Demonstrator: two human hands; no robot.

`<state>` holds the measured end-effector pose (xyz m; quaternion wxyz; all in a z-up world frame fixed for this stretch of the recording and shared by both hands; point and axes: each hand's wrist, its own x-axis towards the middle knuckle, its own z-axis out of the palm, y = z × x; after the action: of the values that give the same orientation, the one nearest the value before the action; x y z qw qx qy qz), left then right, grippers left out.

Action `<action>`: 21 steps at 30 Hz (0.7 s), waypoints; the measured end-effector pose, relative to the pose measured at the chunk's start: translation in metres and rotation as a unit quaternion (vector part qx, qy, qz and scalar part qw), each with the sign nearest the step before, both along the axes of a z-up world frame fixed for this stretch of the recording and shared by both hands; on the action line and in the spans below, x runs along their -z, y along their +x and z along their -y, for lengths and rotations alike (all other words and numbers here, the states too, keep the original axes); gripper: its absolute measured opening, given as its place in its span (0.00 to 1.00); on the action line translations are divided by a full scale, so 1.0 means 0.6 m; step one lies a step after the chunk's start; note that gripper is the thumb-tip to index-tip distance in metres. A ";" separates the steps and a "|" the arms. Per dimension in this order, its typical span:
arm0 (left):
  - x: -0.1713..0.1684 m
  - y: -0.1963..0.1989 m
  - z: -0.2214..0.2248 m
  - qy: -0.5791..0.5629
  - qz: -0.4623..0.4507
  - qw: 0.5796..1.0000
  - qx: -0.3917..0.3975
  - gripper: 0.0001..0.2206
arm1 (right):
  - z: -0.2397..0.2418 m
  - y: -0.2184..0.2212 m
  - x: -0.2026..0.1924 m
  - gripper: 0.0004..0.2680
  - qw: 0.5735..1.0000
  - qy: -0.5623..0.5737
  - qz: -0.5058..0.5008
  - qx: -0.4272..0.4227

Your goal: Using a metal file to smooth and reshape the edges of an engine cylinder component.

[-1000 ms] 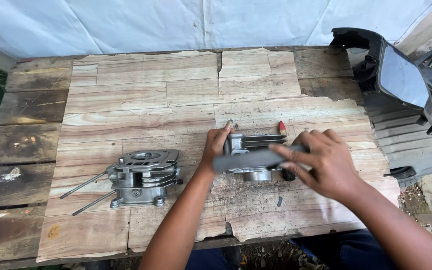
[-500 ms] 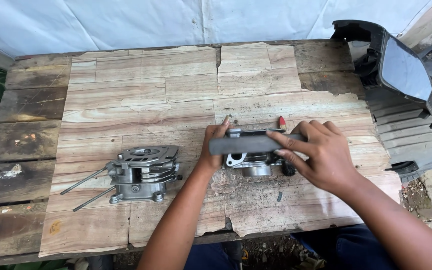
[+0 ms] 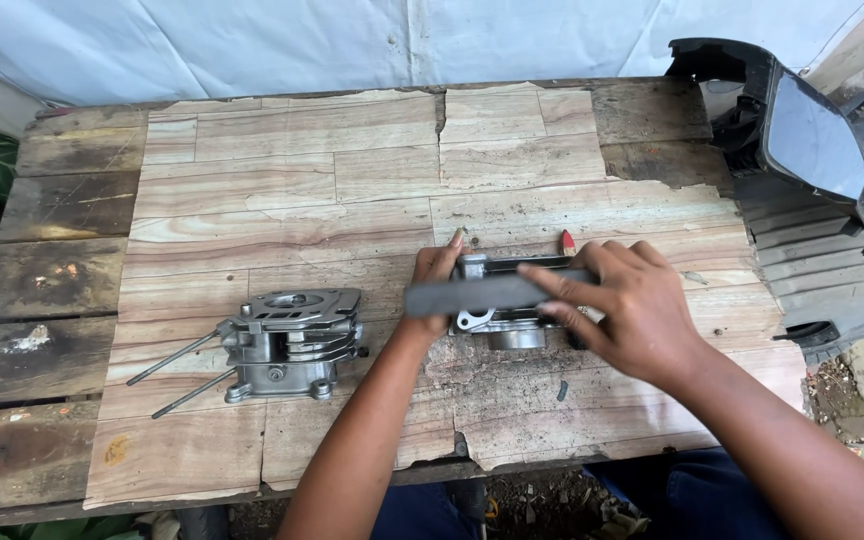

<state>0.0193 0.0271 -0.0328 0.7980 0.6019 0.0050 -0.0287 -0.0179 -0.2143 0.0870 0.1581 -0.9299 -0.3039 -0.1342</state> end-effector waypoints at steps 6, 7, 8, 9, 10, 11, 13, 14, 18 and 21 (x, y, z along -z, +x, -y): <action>0.025 0.011 0.011 -0.010 0.089 0.995 0.043 0.23 | 0.065 0.019 0.054 0.13 0.999 0.019 -0.002 0.032; 0.013 0.008 0.013 -0.011 0.089 0.995 0.042 0.23 | 0.070 0.019 0.055 0.13 0.999 0.019 -0.002 0.031; 0.001 0.005 0.017 -0.041 0.071 0.996 0.042 0.23 | 0.075 0.019 0.056 0.12 0.999 0.040 -0.024 0.026; -0.011 0.003 0.019 -0.070 0.053 0.995 0.042 0.23 | 0.080 0.019 0.057 0.12 0.997 0.063 -0.046 0.022; -0.007 0.006 0.019 -0.070 0.053 0.995 0.042 0.23 | 0.089 0.023 0.065 0.12 0.997 0.063 -0.045 0.021; -0.003 0.007 0.021 -0.065 0.057 0.995 0.044 0.23 | 0.100 0.024 0.073 0.12 0.996 0.070 -0.045 0.021; 0.011 0.011 0.019 -0.061 0.061 0.995 0.047 0.24 | 0.101 0.015 0.066 0.13 0.996 0.076 -0.045 0.021; 0.019 0.013 0.015 -0.056 0.052 0.996 0.038 0.22 | 0.089 0.006 0.050 0.13 0.995 0.081 -0.057 -0.005; 0.023 0.012 0.015 -0.067 0.023 0.997 0.012 0.20 | 0.078 0.003 0.035 0.14 0.987 0.130 -0.088 -0.027; -0.047 -0.004 0.028 -0.067 0.043 0.996 0.039 0.22 | 0.079 0.000 0.032 0.13 0.983 0.148 -0.105 -0.019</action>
<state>0.0168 0.0101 -0.0046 0.8344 0.5473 -0.0546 -0.0348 -0.0181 -0.2617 0.0676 0.3279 -0.8989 -0.2804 -0.0767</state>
